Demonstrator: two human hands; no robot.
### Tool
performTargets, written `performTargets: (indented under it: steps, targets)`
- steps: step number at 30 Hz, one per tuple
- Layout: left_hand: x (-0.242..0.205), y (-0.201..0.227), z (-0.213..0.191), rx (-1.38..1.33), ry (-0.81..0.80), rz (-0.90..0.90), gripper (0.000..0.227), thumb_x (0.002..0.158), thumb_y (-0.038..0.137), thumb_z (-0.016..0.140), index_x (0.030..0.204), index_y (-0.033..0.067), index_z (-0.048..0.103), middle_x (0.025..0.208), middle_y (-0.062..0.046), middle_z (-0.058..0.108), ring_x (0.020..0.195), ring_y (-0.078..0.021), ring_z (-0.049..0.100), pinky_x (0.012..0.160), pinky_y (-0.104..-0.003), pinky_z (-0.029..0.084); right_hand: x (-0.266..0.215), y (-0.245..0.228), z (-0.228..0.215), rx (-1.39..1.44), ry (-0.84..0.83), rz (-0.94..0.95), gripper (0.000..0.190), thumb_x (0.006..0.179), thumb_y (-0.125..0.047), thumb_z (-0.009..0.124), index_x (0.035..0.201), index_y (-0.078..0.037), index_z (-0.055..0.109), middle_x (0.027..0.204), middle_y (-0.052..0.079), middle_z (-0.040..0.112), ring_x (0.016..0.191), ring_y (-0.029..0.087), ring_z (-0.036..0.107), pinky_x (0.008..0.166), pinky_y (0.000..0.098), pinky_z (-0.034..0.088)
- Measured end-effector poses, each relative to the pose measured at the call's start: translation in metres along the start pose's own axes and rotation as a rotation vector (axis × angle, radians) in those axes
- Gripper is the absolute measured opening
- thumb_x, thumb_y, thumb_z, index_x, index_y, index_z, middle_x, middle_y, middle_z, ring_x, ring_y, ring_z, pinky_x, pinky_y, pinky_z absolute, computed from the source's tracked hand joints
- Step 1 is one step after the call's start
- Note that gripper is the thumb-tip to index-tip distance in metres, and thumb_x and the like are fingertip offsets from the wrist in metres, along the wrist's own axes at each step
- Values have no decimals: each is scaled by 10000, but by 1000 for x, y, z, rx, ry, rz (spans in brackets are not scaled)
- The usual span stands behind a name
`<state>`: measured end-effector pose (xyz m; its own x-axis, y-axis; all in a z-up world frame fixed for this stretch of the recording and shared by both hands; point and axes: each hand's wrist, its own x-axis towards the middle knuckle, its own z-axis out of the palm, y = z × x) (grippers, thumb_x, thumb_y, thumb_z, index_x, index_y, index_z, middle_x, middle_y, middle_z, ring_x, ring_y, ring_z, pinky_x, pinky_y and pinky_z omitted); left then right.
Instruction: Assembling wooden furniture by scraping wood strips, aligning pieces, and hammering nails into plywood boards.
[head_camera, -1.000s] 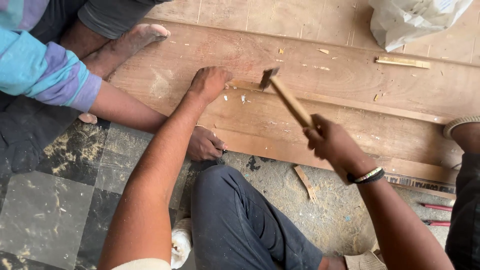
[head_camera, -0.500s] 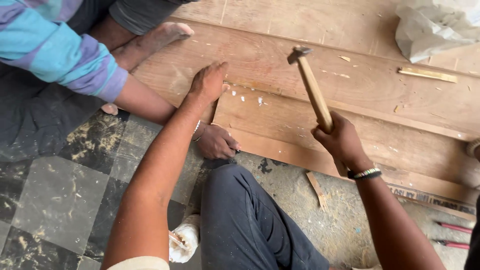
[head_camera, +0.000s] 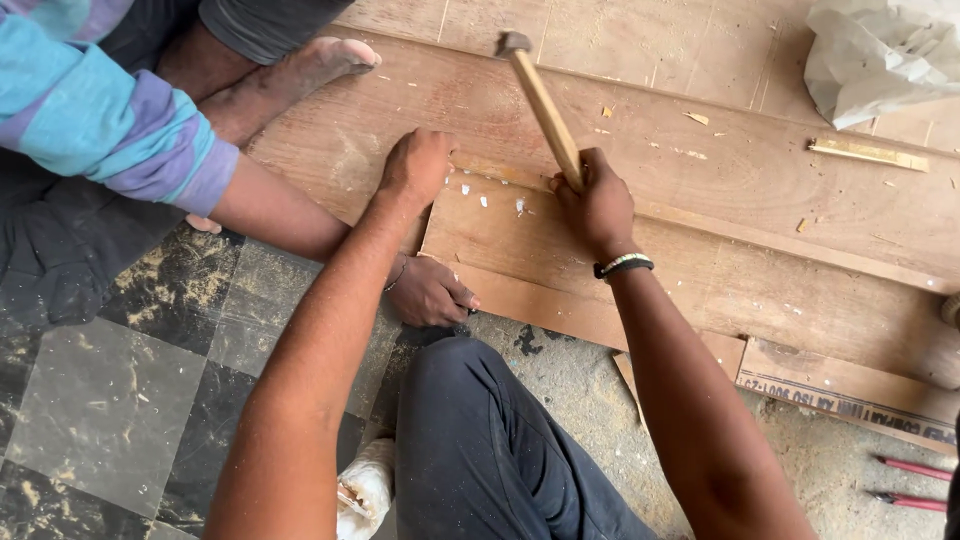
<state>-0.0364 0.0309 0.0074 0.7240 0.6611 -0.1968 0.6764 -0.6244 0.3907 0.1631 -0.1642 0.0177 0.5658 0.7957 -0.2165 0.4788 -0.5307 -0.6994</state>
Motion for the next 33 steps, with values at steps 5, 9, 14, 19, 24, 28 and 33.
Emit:
performTargets:
  steps: [5,9,14,19,24,28,33]
  targets:
    - [4,-3,3,48,-57,-95,109,980,97,684,1056,81,761,980,-192,750,936,-346,739,803,-439,598,0,2,4,62,59,-14,400,899,-260,801,1184,-87,580,983,94,760,903,261,747,786,393,576]
    - [7,-3,2,71,-44,-26,169,893,114,733,1057,75,747,959,-218,729,920,-372,727,790,-445,591,3,4,5,44,70,-43,407,897,-269,812,1174,-76,584,966,106,766,892,279,742,776,412,567]
    - [7,0,-1,112,-114,-86,108,949,133,708,1012,56,749,950,-191,742,946,-334,743,805,-431,607,4,4,6,-6,68,-5,429,897,-289,819,1191,-79,587,957,127,754,871,290,734,757,422,561]
    - [4,7,-12,141,-126,-69,174,906,182,742,1023,55,738,962,-203,732,951,-339,732,799,-430,603,5,8,9,-5,70,-12,438,892,-291,815,1198,-82,582,962,114,758,884,277,737,762,422,563]
    - [7,3,-5,132,-130,-77,171,908,159,734,1032,41,735,955,-197,735,943,-333,742,795,-428,610,1,-4,4,21,52,34,436,896,-289,804,1203,-83,573,965,100,755,883,253,735,770,403,570]
    - [8,-12,16,85,-108,-84,186,969,102,694,1145,53,730,1011,-193,743,946,-329,758,846,-436,614,9,31,17,208,36,-71,364,930,-200,772,1202,-59,575,1021,98,755,915,209,728,811,358,584]
    - [-42,9,-4,-16,163,59,780,812,74,779,1487,3,394,1133,-289,687,1014,-430,682,843,-481,565,-46,53,-45,499,-3,-77,403,994,-136,697,1344,-41,520,1196,102,699,1038,179,679,868,331,564]
